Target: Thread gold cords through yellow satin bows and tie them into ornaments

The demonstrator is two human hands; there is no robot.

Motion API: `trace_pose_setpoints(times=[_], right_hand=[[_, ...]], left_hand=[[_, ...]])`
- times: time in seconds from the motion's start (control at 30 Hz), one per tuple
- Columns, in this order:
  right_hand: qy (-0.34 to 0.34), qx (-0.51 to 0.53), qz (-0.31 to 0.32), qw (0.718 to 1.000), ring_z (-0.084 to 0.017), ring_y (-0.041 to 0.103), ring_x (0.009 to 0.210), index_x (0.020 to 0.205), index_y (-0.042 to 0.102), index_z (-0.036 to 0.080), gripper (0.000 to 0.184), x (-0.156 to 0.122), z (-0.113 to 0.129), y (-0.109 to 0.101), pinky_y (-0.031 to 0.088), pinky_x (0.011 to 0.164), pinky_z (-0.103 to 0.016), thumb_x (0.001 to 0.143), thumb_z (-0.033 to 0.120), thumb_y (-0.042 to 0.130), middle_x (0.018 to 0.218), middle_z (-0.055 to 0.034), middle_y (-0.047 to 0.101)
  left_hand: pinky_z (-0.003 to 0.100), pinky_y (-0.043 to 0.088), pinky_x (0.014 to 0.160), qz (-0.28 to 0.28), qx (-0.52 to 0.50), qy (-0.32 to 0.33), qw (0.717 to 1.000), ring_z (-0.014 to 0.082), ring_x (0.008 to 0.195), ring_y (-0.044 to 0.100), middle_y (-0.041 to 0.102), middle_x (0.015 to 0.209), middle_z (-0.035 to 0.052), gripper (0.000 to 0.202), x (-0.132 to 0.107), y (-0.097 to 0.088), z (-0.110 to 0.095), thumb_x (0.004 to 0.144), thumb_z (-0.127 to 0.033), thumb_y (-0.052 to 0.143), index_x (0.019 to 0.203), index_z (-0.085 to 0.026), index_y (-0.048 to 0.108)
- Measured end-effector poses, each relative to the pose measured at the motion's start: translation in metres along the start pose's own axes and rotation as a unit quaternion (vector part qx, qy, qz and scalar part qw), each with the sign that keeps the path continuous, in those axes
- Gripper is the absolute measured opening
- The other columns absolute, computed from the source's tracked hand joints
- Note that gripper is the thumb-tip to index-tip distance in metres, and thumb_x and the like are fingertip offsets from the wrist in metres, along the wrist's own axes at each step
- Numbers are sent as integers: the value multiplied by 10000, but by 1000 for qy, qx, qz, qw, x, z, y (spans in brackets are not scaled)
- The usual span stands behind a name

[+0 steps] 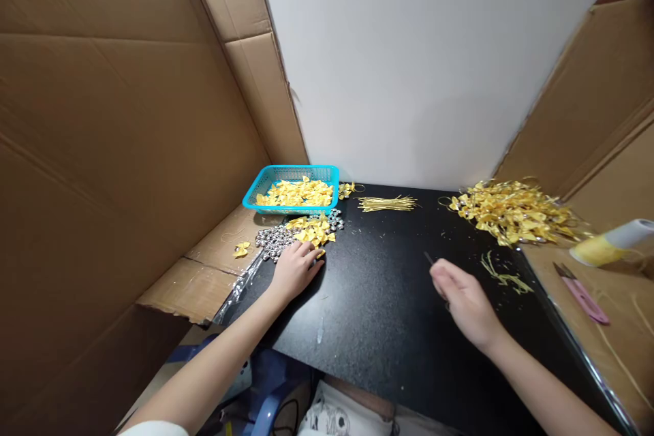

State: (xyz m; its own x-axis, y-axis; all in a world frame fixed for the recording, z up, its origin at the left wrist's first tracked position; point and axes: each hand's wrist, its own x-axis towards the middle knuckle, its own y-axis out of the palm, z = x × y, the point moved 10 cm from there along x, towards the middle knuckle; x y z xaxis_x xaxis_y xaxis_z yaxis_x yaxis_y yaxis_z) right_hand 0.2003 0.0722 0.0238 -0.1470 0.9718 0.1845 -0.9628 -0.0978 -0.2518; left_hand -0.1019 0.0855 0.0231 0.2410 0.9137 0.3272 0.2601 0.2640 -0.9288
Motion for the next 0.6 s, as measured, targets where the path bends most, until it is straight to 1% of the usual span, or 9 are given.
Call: trace_pose_setpoints(times=[0.1, 0.23, 0.3, 0.37, 0.4, 0.43, 0.47, 0.53, 0.6], right_hand=[[15, -8, 57, 998, -114, 280, 542, 605, 333, 217, 471, 0, -10, 28, 250, 510, -259, 906, 573, 401, 581, 50, 274], [17, -17, 104, 994, -105, 253, 536, 593, 259, 220, 477, -6, -20, 48, 235, 514, -261, 909, 556, 383, 578, 54, 251], [17, -18, 108, 994, -104, 256, 539, 590, 255, 221, 473, -8, -22, 50, 238, 522, -263, 908, 548, 382, 580, 54, 249], [16, -15, 104, 994, -106, 267, 544, 588, 265, 220, 467, -9, -24, 50, 243, 531, -265, 911, 538, 378, 580, 52, 258], [16, -12, 102, 995, -107, 271, 547, 589, 273, 219, 464, -9, -24, 50, 245, 534, -266, 913, 533, 378, 580, 52, 264], [16, -10, 102, 995, -108, 272, 549, 591, 279, 218, 460, -10, -25, 50, 245, 537, -265, 915, 527, 380, 580, 51, 267], [16, -7, 102, 995, -107, 271, 550, 592, 282, 217, 456, -10, -25, 49, 243, 539, -264, 917, 520, 384, 581, 51, 266], [14, -5, 108, 994, -106, 270, 554, 595, 292, 214, 445, -12, -25, 50, 239, 543, -263, 920, 500, 394, 585, 51, 262], [10, -5, 117, 993, -105, 273, 554, 597, 305, 211, 431, -13, -24, 52, 234, 545, -264, 923, 474, 402, 587, 50, 259]], left_hand=[[357, 462, 780, 5, 0, 8, 1000, 234, 858, 581, 656, 914, 100, 229, 1, 11, -14, 904, -303, 512, 906, -202, 717], [317, 467, 778, 25, -24, 35, 999, 208, 864, 605, 677, 950, 79, 256, -15, 18, -42, 929, -293, 469, 949, -226, 716], [321, 459, 756, 19, -42, 37, 998, 208, 815, 610, 696, 906, 72, 242, -19, 11, -52, 917, -299, 487, 899, -233, 719], [328, 454, 759, -8, -66, -10, 998, 224, 817, 615, 703, 876, 76, 208, -15, -5, -47, 881, -333, 536, 884, -226, 714], [334, 455, 783, -18, -86, -46, 995, 237, 854, 620, 703, 901, 82, 205, -10, -13, -40, 851, -360, 572, 910, -220, 709], [335, 456, 779, -4, -109, -80, 991, 240, 855, 621, 701, 942, 83, 225, -5, -15, -32, 815, -385, 609, 929, -218, 706], [323, 456, 727, 39, -138, -106, 984, 225, 778, 621, 703, 946, 76, 244, 1, -10, -26, 758, -402, 662, 910, -218, 711], [288, 428, 609, 132, -193, -147, 961, 194, 615, 586, 699, 783, 54, 217, 10, 5, -18, 615, -367, 766, 750, -203, 721], [259, 395, 548, 168, -223, -162, 946, 176, 564, 568, 694, 707, 42, 172, 17, 13, -14, 585, -329, 778, 688, -203, 723]])
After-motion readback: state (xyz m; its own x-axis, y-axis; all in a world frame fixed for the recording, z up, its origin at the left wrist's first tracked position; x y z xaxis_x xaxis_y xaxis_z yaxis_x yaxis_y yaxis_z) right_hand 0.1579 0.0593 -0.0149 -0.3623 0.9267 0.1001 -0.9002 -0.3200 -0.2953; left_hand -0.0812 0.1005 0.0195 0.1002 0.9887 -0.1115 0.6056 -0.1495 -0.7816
